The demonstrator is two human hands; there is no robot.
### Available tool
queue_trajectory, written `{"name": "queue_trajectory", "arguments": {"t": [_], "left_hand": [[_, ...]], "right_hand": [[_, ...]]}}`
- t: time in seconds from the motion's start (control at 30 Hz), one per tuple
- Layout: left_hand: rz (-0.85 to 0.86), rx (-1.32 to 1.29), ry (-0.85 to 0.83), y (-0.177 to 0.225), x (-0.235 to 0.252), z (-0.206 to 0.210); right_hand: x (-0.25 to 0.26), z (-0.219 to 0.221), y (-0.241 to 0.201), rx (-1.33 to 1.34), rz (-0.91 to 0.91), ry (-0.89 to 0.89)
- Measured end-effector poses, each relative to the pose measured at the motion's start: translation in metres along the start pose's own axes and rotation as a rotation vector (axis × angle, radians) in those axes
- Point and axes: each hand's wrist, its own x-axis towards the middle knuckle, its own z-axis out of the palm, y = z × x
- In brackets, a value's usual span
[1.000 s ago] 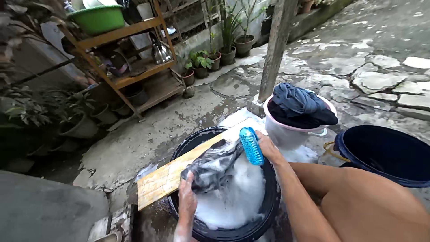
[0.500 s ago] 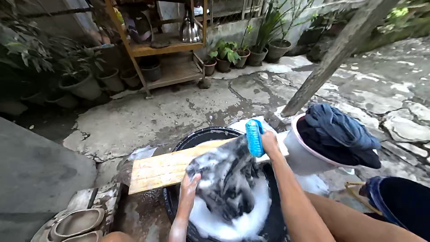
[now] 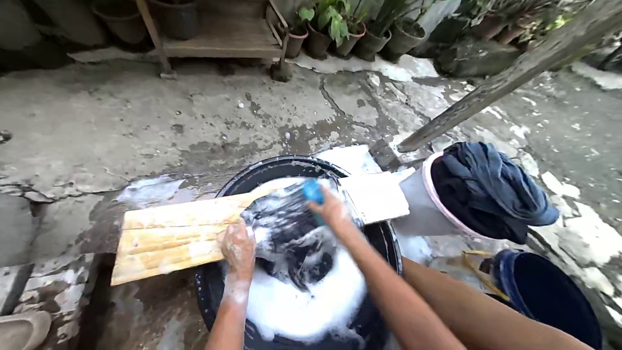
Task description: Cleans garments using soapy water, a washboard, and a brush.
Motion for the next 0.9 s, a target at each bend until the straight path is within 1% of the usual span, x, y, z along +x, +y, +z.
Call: {"name": "queue_trajectory", "arguments": {"t": [0.03, 0.07, 0.1, 0.13, 0.17, 0.23, 0.27, 0.3, 0.33, 0.37, 0.43, 0.47, 0.5, 0.53, 0.57, 0.63, 0.67, 0.7, 0.73, 0.83, 0.87, 0.9], "left_hand": [[0.008, 0.004, 0.022, 0.0, 0.001, 0.002], [0.009, 0.006, 0.03, 0.001, 0.002, 0.003], [0.006, 0.003, 0.019, 0.004, 0.001, 0.003], [0.004, -0.009, -0.01, 0.008, 0.001, 0.002], [0.002, -0.025, -0.032, 0.011, 0.001, 0.001], [0.003, -0.051, -0.04, 0.011, 0.003, -0.001], [0.004, -0.057, -0.044, 0.01, 0.004, -0.003], [0.01, -0.062, -0.058, 0.008, 0.003, -0.005], [0.02, -0.065, -0.067, 0.006, 0.002, -0.005], [0.028, -0.065, -0.059, 0.005, 0.001, -0.004], [0.028, -0.057, -0.038, 0.004, 0.002, -0.001], [0.022, -0.048, -0.04, 0.005, 0.003, -0.001], [0.013, -0.04, -0.049, 0.007, 0.003, -0.001], [0.01, -0.037, -0.056, 0.008, 0.004, -0.001], [0.01, -0.04, -0.056, 0.008, 0.004, -0.002], [0.008, -0.069, -0.063, 0.008, 0.004, -0.003], [0.019, -0.084, -0.054, 0.006, 0.005, -0.004], [0.033, -0.092, -0.052, 0.006, 0.004, -0.004], [0.051, -0.088, -0.038, 0.005, 0.002, -0.003], [0.047, -0.072, -0.026, 0.004, 0.002, 0.001], [0.038, -0.061, -0.029, 0.004, 0.003, 0.001], [0.03, -0.058, -0.033, 0.006, 0.004, 0.0]], "right_hand": [[0.019, -0.016, 0.026, 0.014, 0.071, 0.086], [0.029, -0.026, 0.036, 0.02, 0.125, 0.141], [0.026, -0.026, 0.03, 0.027, 0.141, 0.152], [0.013, -0.015, 0.013, 0.024, 0.113, 0.124], [-0.006, 0.001, -0.012, -0.005, 0.062, 0.06], [-0.051, 0.033, -0.055, -0.079, -0.105, -0.118], [-0.063, 0.04, -0.062, -0.109, -0.178, -0.177], [-0.059, 0.035, -0.058, -0.13, -0.202, -0.197], [-0.041, 0.023, -0.042, -0.134, -0.163, -0.174], [-0.015, 0.007, -0.021, -0.119, -0.101, -0.092], [0.037, -0.017, 0.017, -0.063, 0.03, 0.128], [0.048, -0.022, 0.021, -0.026, 0.077, 0.205], [0.043, -0.02, 0.013, -0.011, 0.087, 0.212], [0.027, -0.009, -0.003, -0.036, 0.052, 0.154], [0.001, 0.007, -0.02, -0.076, -0.024, 0.058], [-0.055, 0.035, -0.043, -0.146, -0.246, -0.166], [-0.067, 0.039, -0.044, -0.178, -0.327, -0.232], [-0.063, 0.033, -0.037, -0.203, -0.348, -0.241], [-0.044, 0.019, -0.024, -0.216, -0.296, -0.195], [0.041, -0.024, 0.023, -0.151, -0.017, 0.112], [0.05, -0.027, 0.026, -0.085, 0.041, 0.193], [0.043, -0.022, 0.017, -0.043, 0.051, 0.203]]}}
